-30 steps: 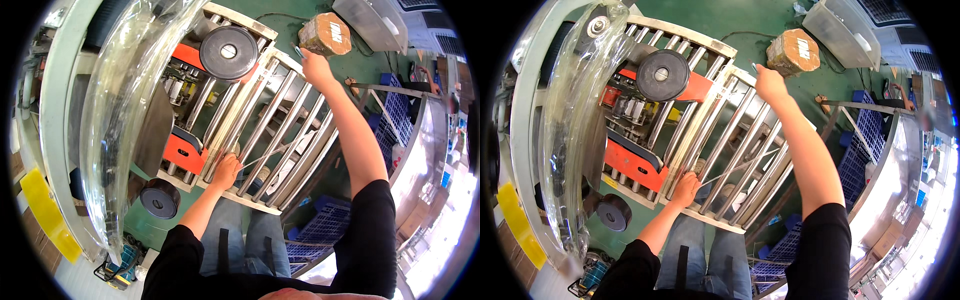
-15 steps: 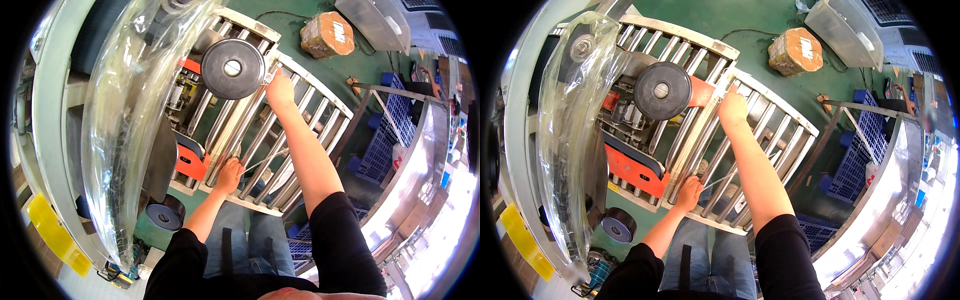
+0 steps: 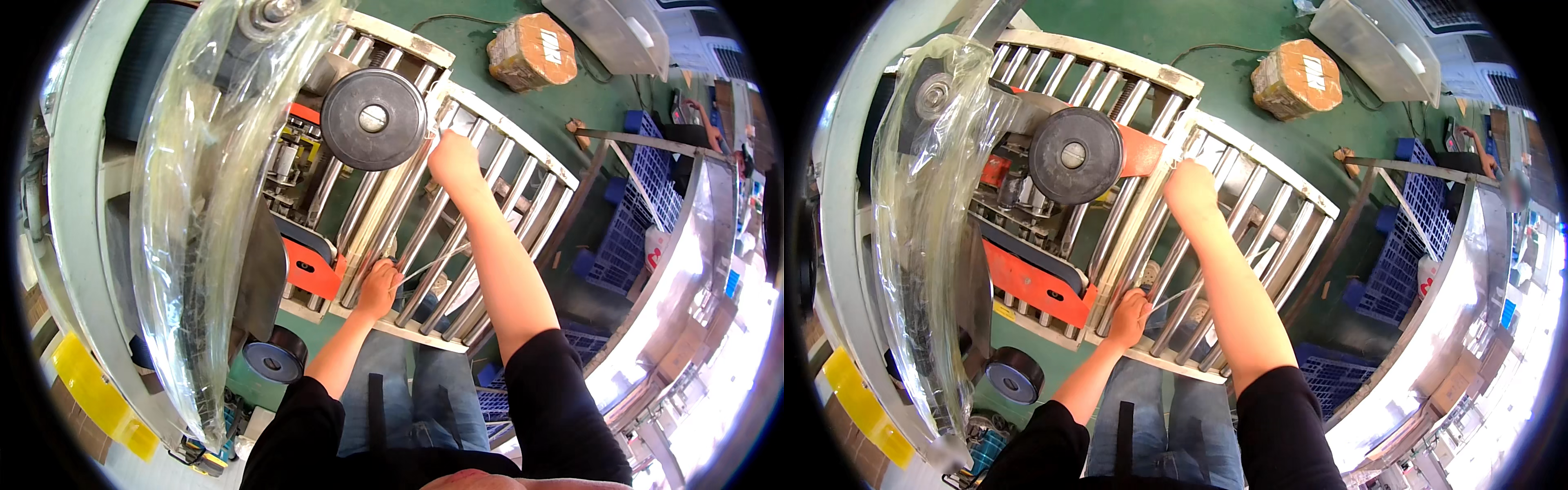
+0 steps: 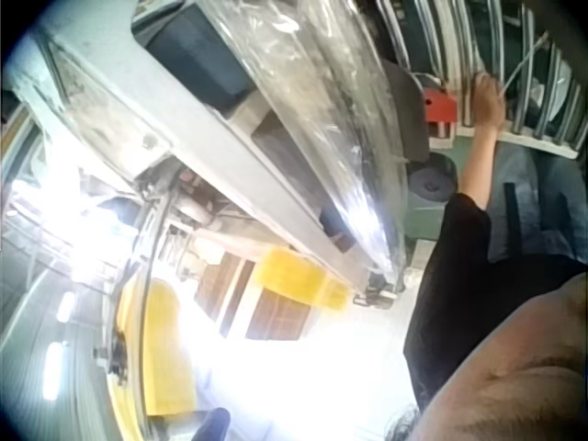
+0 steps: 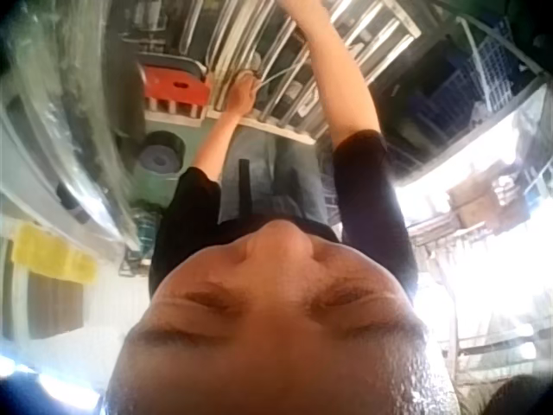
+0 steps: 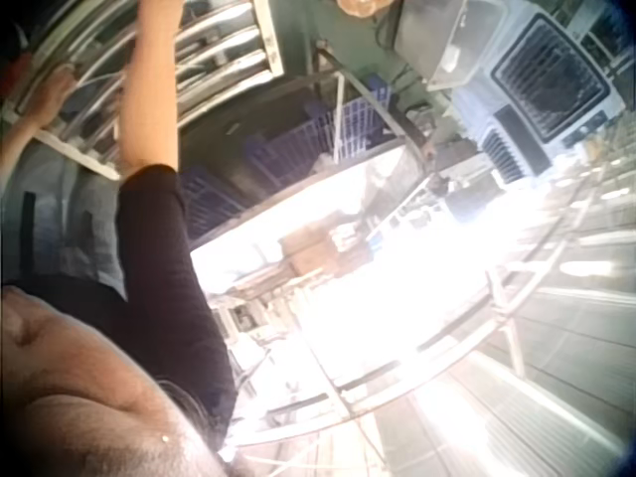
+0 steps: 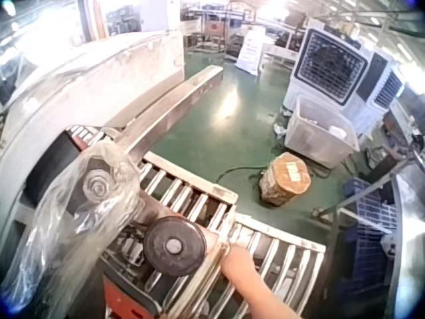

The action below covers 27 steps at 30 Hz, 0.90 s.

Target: The person sits on the floor and applies yellow tape to the joints of a metal frame structure. They then use a pen to mark specific points on the frame and handle a plastic bag containing small parts.

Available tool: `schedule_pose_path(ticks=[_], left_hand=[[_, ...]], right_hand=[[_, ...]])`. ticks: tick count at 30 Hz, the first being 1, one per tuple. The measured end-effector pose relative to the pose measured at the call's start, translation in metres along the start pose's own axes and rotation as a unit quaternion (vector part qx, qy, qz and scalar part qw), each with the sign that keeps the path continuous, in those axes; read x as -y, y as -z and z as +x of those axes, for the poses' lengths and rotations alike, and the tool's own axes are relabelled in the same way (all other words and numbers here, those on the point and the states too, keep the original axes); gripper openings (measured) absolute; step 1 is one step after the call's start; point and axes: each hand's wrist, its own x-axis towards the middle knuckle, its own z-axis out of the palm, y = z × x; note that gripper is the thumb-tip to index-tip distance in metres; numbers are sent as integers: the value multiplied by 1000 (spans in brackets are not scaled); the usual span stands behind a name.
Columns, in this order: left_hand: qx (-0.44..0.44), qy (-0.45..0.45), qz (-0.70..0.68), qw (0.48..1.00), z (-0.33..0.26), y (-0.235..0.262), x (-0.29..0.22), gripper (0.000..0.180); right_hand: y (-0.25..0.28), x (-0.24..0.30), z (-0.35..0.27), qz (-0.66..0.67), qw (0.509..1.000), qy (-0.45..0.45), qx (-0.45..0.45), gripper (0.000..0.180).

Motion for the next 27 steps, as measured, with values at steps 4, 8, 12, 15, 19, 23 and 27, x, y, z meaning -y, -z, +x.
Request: schedule_pose_path(ticks=[4, 8, 12, 15, 19, 23, 27], left_hand=[[5, -1, -7, 1000, 1, 0, 0, 23], [0, -8, -15, 1000, 6, -5, -2, 23], [1, -4, -27, 1000, 5, -5, -2, 24], [0, -5, -32, 999, 6, -3, -1, 25], [-9, -4, -20, 1000, 7, -2, -1, 25], [-13, 1, -13, 1000, 7, -2, -1, 25], [19, -3, -42, 999, 13, -9, -3, 24]], right_hand=[[16, -24, 13, 157, 960, -2, -230, 23], [9, -56, 69, 146, 967, -78, -191, 25], [-5, -60, 92, 127, 978, -130, -106, 25], [-8, -54, 98, 141, 975, -140, -97, 24], [-9, -50, 101, 206, 958, -173, -100, 24], [-18, -46, 117, 182, 956, -181, -140, 21], [-35, -79, 142, 299, 904, -239, -190, 13]])
